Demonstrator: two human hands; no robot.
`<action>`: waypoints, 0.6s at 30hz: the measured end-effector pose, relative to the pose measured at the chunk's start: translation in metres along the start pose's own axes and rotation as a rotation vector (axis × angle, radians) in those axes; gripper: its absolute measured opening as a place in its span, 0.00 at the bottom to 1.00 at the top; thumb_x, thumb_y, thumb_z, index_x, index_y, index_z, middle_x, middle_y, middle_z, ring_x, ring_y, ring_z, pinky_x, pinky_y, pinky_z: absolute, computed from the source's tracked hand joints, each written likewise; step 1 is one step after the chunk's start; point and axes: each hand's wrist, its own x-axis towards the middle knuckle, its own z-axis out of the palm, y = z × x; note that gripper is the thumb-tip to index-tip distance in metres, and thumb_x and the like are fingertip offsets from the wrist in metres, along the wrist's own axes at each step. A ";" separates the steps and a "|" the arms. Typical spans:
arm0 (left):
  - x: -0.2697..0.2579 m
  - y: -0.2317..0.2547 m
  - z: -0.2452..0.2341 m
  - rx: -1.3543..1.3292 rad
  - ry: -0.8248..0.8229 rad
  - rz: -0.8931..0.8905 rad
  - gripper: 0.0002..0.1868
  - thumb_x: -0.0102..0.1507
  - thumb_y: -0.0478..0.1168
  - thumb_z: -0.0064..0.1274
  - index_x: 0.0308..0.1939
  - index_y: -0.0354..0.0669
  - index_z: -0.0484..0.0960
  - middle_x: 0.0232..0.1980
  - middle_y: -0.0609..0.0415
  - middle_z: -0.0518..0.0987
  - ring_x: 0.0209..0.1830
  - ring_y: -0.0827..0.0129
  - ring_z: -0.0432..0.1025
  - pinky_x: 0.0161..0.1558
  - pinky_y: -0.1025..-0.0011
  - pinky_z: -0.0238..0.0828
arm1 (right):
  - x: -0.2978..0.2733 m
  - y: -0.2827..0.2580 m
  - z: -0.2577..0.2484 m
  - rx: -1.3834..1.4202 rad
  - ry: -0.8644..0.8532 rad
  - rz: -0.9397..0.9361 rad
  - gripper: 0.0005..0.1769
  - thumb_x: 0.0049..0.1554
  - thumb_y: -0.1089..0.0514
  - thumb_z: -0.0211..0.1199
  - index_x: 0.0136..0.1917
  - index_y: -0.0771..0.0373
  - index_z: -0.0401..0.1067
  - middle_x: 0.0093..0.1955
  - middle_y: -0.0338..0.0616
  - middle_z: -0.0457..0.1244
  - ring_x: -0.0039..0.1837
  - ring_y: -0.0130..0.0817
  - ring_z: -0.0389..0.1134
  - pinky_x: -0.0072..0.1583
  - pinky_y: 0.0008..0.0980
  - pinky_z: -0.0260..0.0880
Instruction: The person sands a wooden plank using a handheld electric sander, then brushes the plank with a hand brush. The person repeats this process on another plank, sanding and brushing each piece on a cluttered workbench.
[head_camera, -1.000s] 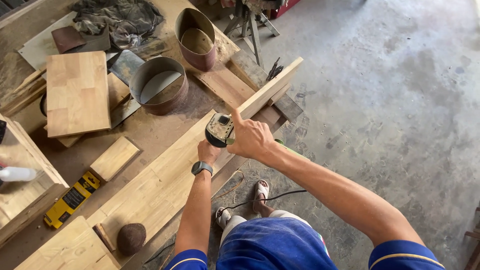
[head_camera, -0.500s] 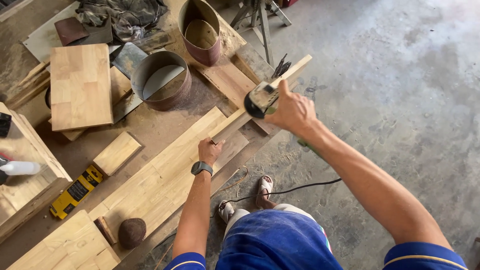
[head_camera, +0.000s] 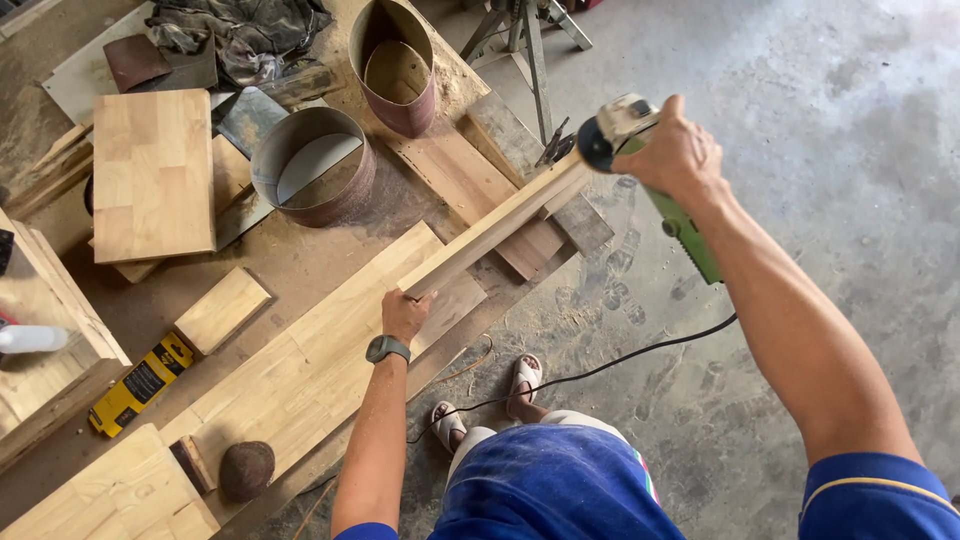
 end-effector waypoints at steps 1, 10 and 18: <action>0.001 0.002 -0.001 -0.003 0.005 -0.005 0.36 0.60 0.58 0.64 0.09 0.32 0.75 0.13 0.48 0.75 0.15 0.53 0.68 0.35 0.59 0.69 | 0.006 0.003 -0.005 -0.003 0.000 -0.007 0.45 0.50 0.42 0.79 0.66 0.61 0.55 0.53 0.56 0.66 0.46 0.46 0.67 0.42 0.45 0.70; -0.003 0.015 -0.010 -0.114 0.012 -0.007 0.21 0.58 0.54 0.62 0.35 0.37 0.90 0.33 0.42 0.86 0.37 0.49 0.82 0.37 0.57 0.81 | 0.016 0.013 -0.014 0.049 0.027 0.203 0.61 0.47 0.38 0.79 0.77 0.64 0.45 0.64 0.55 0.61 0.64 0.53 0.62 0.61 0.52 0.65; 0.000 0.032 -0.018 -0.136 0.060 -0.050 0.16 0.56 0.47 0.61 0.25 0.35 0.84 0.25 0.39 0.80 0.31 0.40 0.79 0.30 0.58 0.73 | -0.017 -0.008 0.023 0.042 0.010 -0.035 0.54 0.46 0.35 0.79 0.69 0.62 0.51 0.58 0.70 0.63 0.62 0.69 0.67 0.60 0.62 0.68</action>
